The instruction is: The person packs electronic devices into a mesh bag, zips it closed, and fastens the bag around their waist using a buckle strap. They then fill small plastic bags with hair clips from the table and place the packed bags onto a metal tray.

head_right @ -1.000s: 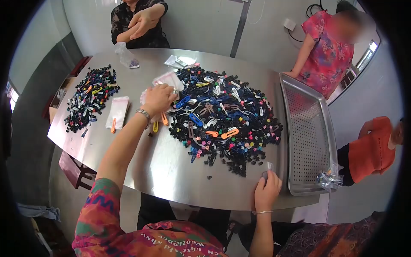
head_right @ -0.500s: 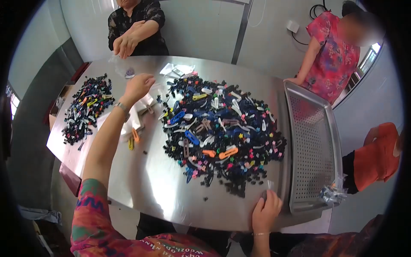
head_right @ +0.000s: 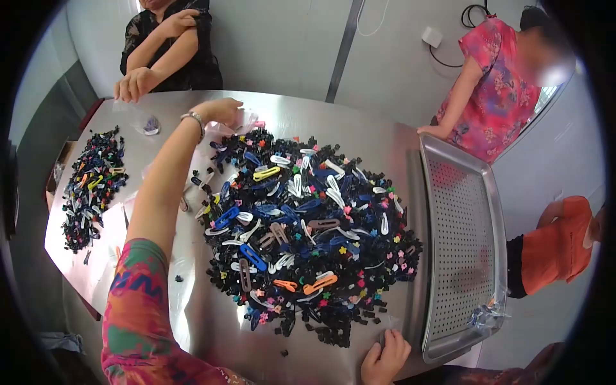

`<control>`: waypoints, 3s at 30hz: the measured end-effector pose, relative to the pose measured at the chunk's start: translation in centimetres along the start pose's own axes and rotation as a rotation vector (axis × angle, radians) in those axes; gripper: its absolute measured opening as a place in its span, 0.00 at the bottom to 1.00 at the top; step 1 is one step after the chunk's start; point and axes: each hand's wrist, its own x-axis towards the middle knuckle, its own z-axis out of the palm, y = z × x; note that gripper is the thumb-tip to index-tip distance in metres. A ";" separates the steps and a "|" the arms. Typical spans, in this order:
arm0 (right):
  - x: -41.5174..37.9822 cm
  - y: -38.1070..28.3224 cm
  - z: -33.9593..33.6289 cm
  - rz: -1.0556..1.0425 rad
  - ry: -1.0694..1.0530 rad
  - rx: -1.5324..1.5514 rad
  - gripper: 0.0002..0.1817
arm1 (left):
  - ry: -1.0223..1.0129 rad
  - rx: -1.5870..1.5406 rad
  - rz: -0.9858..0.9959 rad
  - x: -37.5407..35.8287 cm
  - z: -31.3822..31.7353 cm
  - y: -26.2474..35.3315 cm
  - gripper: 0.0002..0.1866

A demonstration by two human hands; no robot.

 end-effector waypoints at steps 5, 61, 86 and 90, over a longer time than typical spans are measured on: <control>-0.3 0.3 0.2 -0.024 0.015 0.001 0.18 | 0.109 -0.134 -0.151 -4.0 1.3 -0.2 0.25; 2.7 -5.5 -5.7 0.065 0.062 1.371 0.11 | 0.202 -1.418 0.164 -40.8 13.8 28.1 0.15; -2.2 5.0 -0.9 0.136 0.066 0.242 0.18 | 0.088 -1.767 0.097 -39.0 15.5 35.0 0.20; -3.4 6.0 -1.8 0.252 0.073 0.608 0.18 | 0.132 -1.603 0.093 -36.8 14.7 37.0 0.17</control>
